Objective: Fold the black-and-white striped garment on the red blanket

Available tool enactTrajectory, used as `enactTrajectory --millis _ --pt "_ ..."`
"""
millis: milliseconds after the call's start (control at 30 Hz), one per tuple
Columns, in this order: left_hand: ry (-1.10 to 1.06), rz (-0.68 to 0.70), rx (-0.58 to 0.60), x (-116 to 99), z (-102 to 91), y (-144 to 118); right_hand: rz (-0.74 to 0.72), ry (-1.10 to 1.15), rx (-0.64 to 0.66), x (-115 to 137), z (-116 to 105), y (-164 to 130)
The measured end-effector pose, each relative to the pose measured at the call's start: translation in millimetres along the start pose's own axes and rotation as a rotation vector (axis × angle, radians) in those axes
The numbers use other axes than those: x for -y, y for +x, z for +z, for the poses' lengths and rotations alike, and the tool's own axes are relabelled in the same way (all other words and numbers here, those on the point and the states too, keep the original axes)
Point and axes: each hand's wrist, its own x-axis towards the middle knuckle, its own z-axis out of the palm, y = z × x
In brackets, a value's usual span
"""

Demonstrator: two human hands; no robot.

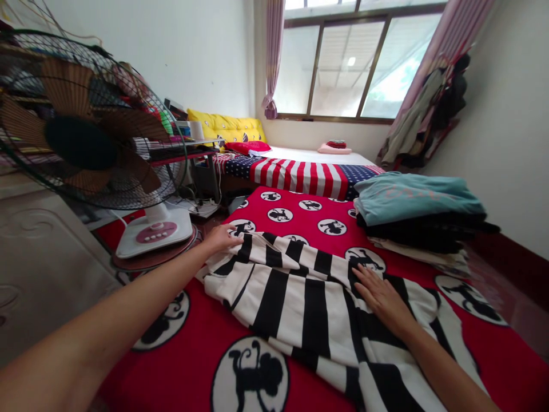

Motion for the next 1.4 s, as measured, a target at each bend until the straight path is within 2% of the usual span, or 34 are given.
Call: enactTrajectory --millis 67,167,300,433,500,600,667,767,833,900,1000,1100,1167,1233,1333,1400 --pt "-0.005 0.027 0.001 -6 1.4 -1 -0.005 0.002 -0.002 -1 1 0" --pt "0.003 0.062 -0.058 -14 -1.6 -2 -0.007 -0.002 -0.011 -3 3 0" --pt "0.043 0.077 -0.110 -12 -6.1 -1 -0.009 0.001 -0.027 -5 5 0" --pt "0.046 0.090 -0.129 -12 0.9 0 -0.011 0.018 -0.016 -6 5 0" --pt "0.029 0.131 -0.148 -22 6.9 0 -0.006 0.026 0.002 -5 4 0" --pt "-0.006 0.242 -0.163 -47 16.9 -2 0.001 0.023 0.017 -4 2 0" --pt "-0.017 0.366 -0.124 -66 25.6 -6 -0.002 0.015 0.017 -3 1 0" --pt "0.047 0.512 0.074 -82 42.1 -13 -0.004 0.006 0.023 -3 -1 -1" --pt "0.110 0.513 0.201 -83 52.4 -16 0.002 0.008 0.035 -2 -3 -2" --pt "0.147 0.494 0.259 -79 58.6 -18 0.010 0.015 0.045 -1 -5 -2" --pt "0.209 0.458 0.287 -79 58.4 -16 0.023 0.022 0.058 1 -7 -2" --pt "0.267 0.392 0.256 -96 51.5 -18 0.033 0.020 0.060 4 -9 -1" --pt "0.276 0.379 0.194 -114 47.0 -28 0.033 0.026 0.044 6 -11 -1" --pt "0.236 0.424 0.118 -133 45.1 -45 0.032 0.047 0.025 7 -12 -1" --pt "0.034 0.595 0.033 -153 49.8 -82 0.037 0.106 -0.006 9 -14 -2" --pt "-0.081 0.729 0.053 -158 57.6 -107 0.019 0.168 -0.056 9 -15 -3"
